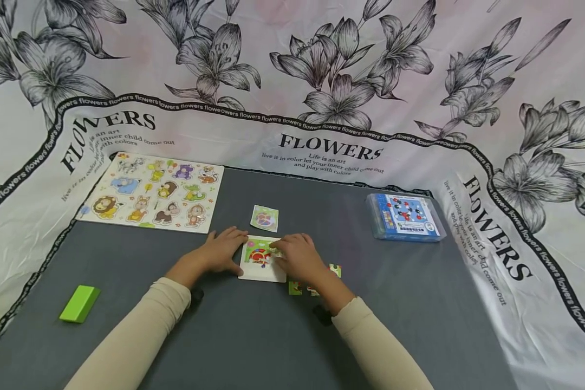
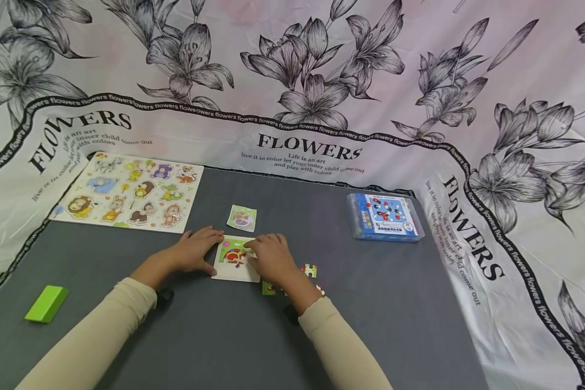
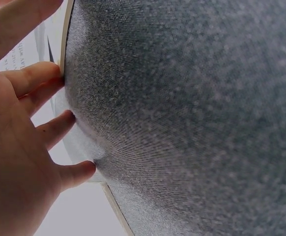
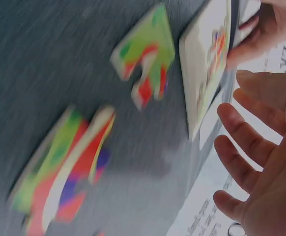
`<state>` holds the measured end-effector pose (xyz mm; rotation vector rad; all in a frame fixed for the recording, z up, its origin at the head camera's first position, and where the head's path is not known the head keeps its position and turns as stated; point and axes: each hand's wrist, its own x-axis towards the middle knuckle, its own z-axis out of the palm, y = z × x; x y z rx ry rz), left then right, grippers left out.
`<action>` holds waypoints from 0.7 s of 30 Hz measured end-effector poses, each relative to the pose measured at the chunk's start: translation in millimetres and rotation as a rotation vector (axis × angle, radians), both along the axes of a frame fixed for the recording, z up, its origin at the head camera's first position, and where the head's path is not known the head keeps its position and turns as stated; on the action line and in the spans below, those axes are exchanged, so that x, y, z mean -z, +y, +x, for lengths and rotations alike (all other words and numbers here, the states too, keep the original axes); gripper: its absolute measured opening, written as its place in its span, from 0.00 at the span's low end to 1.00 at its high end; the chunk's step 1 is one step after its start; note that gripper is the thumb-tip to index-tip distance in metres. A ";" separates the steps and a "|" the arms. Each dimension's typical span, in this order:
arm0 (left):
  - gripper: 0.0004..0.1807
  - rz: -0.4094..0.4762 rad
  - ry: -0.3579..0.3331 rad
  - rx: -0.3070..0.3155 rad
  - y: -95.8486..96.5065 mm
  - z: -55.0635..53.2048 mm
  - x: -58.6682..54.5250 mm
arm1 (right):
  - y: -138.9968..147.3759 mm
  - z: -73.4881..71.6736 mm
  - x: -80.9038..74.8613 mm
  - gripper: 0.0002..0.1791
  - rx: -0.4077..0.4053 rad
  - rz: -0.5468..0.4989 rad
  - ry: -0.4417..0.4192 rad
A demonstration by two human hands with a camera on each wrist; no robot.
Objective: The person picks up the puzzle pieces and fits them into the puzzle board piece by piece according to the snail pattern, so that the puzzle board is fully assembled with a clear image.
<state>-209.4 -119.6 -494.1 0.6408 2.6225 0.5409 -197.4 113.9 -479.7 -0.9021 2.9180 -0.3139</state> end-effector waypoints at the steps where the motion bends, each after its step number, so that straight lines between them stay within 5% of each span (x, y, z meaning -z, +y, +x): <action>1: 0.47 0.000 -0.002 -0.001 0.7 -0.2 1.1 | 6.2 0.4 -1.5 0.16 0.011 -0.011 -0.004; 21: 0.48 0.026 0.014 0.014 2.3 1.0 1.5 | 132.1 21.0 2.0 0.21 0.198 -0.006 -0.064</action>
